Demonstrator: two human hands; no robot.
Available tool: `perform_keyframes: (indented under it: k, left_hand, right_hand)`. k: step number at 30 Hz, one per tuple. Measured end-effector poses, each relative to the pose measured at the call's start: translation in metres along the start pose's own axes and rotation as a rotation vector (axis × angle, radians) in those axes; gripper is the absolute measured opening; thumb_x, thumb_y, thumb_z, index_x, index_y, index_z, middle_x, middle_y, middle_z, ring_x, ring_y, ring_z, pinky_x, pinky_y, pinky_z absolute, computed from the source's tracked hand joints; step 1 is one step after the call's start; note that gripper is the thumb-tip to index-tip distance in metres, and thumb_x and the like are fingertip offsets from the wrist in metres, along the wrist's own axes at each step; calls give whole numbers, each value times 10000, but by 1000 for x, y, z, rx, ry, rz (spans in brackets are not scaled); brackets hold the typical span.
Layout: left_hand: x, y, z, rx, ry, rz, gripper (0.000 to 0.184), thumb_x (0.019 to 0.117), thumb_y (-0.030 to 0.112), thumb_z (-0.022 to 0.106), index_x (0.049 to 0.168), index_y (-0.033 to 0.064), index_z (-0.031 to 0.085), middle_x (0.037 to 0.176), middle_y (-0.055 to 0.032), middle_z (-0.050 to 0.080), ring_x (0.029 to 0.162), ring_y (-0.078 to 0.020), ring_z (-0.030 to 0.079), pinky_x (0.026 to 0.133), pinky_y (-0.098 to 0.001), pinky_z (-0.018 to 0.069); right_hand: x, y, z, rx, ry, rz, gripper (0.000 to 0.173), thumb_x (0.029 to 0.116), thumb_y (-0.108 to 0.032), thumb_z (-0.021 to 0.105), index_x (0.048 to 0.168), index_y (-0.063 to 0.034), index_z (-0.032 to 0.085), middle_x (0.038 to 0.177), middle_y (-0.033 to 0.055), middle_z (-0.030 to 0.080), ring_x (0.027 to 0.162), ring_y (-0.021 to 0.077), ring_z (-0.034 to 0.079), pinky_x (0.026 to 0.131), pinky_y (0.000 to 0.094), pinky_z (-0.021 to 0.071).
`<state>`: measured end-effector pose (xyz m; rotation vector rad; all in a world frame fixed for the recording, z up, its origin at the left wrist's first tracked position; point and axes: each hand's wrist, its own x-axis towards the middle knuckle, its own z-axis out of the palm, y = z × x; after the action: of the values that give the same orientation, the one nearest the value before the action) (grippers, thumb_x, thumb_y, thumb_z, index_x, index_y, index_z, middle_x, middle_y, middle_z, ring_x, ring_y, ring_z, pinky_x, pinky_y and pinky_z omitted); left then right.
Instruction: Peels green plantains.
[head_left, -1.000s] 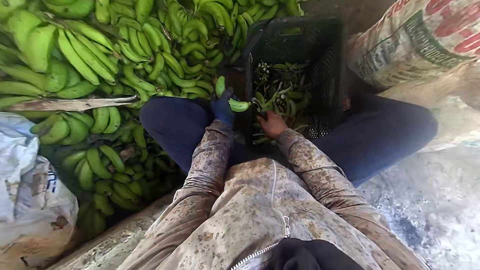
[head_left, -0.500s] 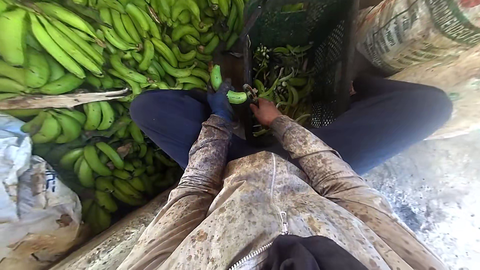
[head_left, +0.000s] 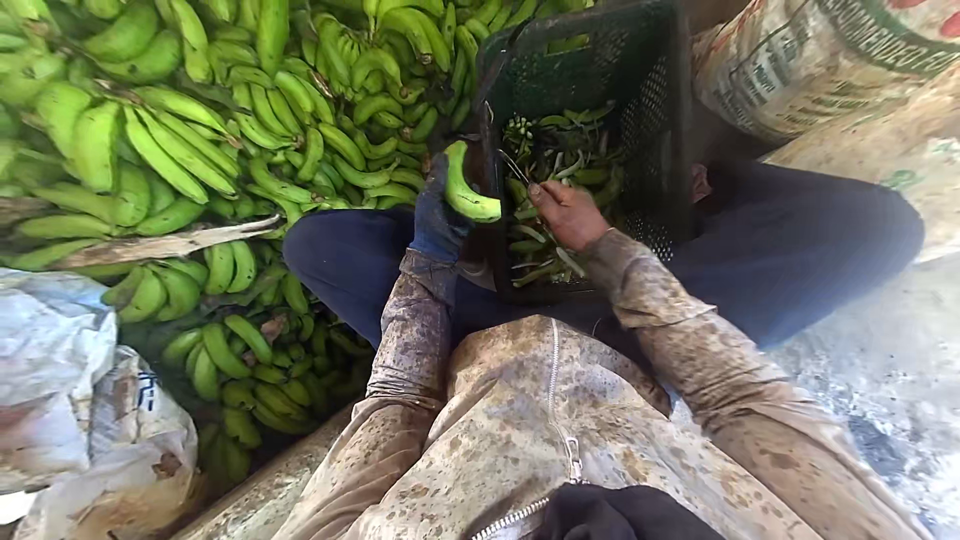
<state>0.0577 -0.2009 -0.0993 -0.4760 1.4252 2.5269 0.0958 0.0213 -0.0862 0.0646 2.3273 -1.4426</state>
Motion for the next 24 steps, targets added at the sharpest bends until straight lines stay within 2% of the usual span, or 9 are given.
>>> perform_keyframes:
  k: [4, 9, 11, 13, 16, 18, 19, 21, 24]
  left_hand:
    - [-5, 6, 29, -45, -172, -93, 402, 1119, 375, 311, 1169, 91, 590, 820, -76, 637, 603, -150, 613, 504, -277, 549]
    - [6, 2, 43, 62, -154, -68, 314, 1115, 294, 374, 1221, 80, 578, 901, -66, 659, 715, -142, 661, 633, -307, 599]
    - [13, 0, 44, 87, -119, -96, 317, 1109, 304, 398, 1225, 73, 582, 885, -75, 649, 690, -149, 646, 616, -307, 591]
    - [13, -4, 52, 138, -94, -144, 315, 1100, 326, 426, 1221, 83, 586, 863, -74, 646, 660, -152, 643, 582, -311, 587]
    - [-3, -15, 68, 191, -133, -162, 319, 1105, 285, 406, 1271, 74, 578, 986, -72, 679, 839, -149, 683, 731, -340, 609]
    - [-12, -24, 71, 280, -164, -100, 363, 1115, 250, 355, 1358, 64, 551, 1125, -75, 677, 991, -148, 672, 865, -356, 588]
    - [-15, -26, 71, 291, -152, -98, 376, 1117, 270, 359, 1368, 69, 554, 1142, -82, 675, 993, -159, 673, 861, -366, 590]
    - [-26, -26, 70, 255, -85, -143, 361, 1111, 330, 386, 1268, 82, 597, 983, -78, 676, 806, -161, 675, 700, -349, 605]
    - [-31, -15, 56, 139, -137, -321, 423, 1110, 422, 304, 1248, 123, 569, 836, -76, 643, 610, -171, 629, 513, -322, 563]
  right_hand:
    - [-14, -4, -28, -9, -61, -261, 405, 1046, -416, 561, 1238, -67, 632, 959, 63, 683, 784, 126, 641, 761, 362, 550]
    - [-25, 23, -17, -67, -11, -335, 444, 1080, -427, 470, 1180, -40, 666, 928, 114, 698, 836, 201, 675, 801, 434, 555]
    - [-31, 20, -8, -70, 1, -400, 429, 1071, -411, 493, 1168, -34, 672, 939, 115, 703, 844, 204, 683, 804, 429, 567]
    - [-27, 15, -3, -113, -21, -385, 440, 1075, -419, 492, 1165, -16, 643, 971, 156, 686, 886, 276, 686, 830, 496, 561]
    - [-8, 22, -10, -186, 18, -252, 456, 1073, -452, 492, 1175, -22, 608, 1038, 192, 671, 953, 347, 684, 857, 577, 546]
    - [3, 24, -24, -264, 146, -146, 476, 1058, -463, 525, 1220, -22, 606, 1198, 216, 652, 1078, 385, 673, 915, 616, 532]
    - [7, 26, -33, -297, 238, -92, 490, 1053, -460, 536, 1253, -18, 607, 1267, 222, 638, 1133, 395, 663, 947, 623, 525]
    - [11, 28, -49, -288, 389, 63, 518, 1060, -456, 516, 1297, -2, 589, 1314, 237, 617, 1185, 404, 643, 987, 617, 513]
    - [12, 29, -75, -240, 457, 220, 583, 1065, -513, 466, 1351, -11, 546, 1338, 248, 610, 1200, 419, 637, 994, 628, 499]
